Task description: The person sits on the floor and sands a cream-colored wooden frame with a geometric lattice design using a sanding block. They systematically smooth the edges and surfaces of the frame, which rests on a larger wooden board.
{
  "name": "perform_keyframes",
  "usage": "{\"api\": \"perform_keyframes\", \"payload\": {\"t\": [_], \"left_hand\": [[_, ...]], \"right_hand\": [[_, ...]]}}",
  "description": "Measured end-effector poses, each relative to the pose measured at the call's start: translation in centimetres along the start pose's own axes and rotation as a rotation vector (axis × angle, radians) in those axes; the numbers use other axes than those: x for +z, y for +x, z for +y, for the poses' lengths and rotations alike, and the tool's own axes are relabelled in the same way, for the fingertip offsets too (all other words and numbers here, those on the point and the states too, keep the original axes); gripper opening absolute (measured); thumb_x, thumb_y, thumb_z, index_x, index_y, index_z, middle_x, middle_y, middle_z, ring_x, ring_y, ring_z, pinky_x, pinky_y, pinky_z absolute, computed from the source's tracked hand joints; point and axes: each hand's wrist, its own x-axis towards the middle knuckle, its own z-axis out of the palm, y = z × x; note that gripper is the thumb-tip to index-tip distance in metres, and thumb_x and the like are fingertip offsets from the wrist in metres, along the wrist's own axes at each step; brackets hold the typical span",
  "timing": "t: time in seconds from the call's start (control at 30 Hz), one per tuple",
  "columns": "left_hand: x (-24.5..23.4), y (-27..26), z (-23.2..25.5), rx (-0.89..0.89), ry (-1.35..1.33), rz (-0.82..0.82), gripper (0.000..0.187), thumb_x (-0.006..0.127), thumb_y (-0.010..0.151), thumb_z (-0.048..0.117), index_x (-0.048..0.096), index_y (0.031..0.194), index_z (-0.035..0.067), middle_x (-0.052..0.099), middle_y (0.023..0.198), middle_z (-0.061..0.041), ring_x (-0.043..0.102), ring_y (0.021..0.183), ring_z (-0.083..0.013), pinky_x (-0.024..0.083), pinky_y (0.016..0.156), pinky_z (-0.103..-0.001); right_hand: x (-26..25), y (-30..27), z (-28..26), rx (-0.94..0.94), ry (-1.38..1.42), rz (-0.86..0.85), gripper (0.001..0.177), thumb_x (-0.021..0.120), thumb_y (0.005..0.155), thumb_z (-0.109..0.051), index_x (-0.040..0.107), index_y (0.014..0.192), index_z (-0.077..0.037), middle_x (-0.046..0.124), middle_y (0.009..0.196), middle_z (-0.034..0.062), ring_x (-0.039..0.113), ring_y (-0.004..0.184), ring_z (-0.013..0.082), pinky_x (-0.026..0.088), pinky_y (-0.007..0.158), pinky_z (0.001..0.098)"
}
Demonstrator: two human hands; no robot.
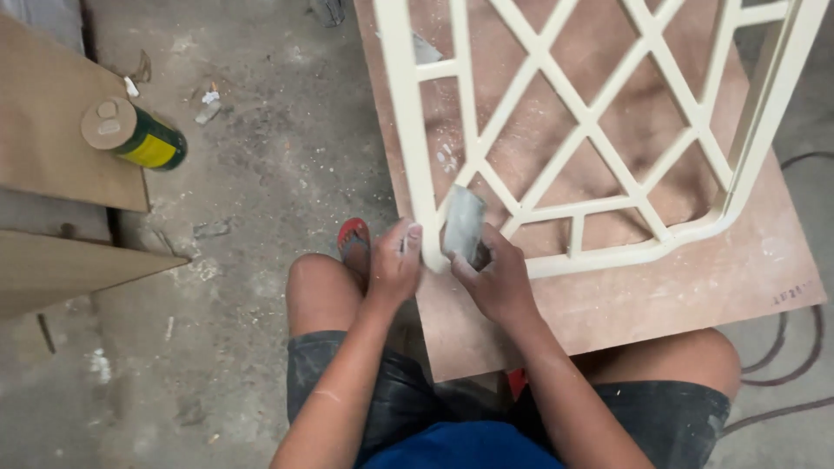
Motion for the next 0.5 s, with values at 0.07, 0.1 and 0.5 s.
{"api": "perform_keyframes", "payload": {"t": [0.07,0.1,0.5], "left_hand": [[0.1,-0.5,-0.5,0.076,0.026,0.044,0.041,0.044,0.107,0.04,0.059,0.079,0.014,0.054,0.064,-0.011,0.058,0.065,-0.0304,0.049,0.067,-0.04],[0.2,-0.8,-0.7,0.153,0.073,0.076,0.041,0.046,0.107,0.042,0.056,0.078,0.016,0.051,0.063,-0.008,0.059,0.068,-0.0321,0.049,0.069,-0.041],[0.1,-0.5,-1.5,0.268,-0.088,0.101,0.032,0.059,0.103,0.04,0.065,0.093,0.01,0.062,0.071,-0.011,0.064,0.073,-0.0385,0.048,0.071,-0.045]], "right_hand": [[0.7,-0.3,-0.3,0.036,-0.024,0.017,0.023,0.076,0.089,-0.02,0.06,0.09,-0.004,0.062,0.067,0.0129,0.064,0.064,0.0265,0.05,0.062,0.0399],[1.1,-0.6,-0.3,0.078,-0.024,0.035,0.02,0.075,0.09,-0.019,0.062,0.093,-0.005,0.067,0.073,0.013,0.068,0.07,0.0277,0.053,0.067,0.0409],[3.7,-2.0,2.3,-0.051,-0.087,0.245,0.023,0.085,0.073,-0.008,0.072,0.091,-0.002,0.074,0.084,0.0181,0.074,0.087,0.0307,0.057,0.08,0.042]]}}
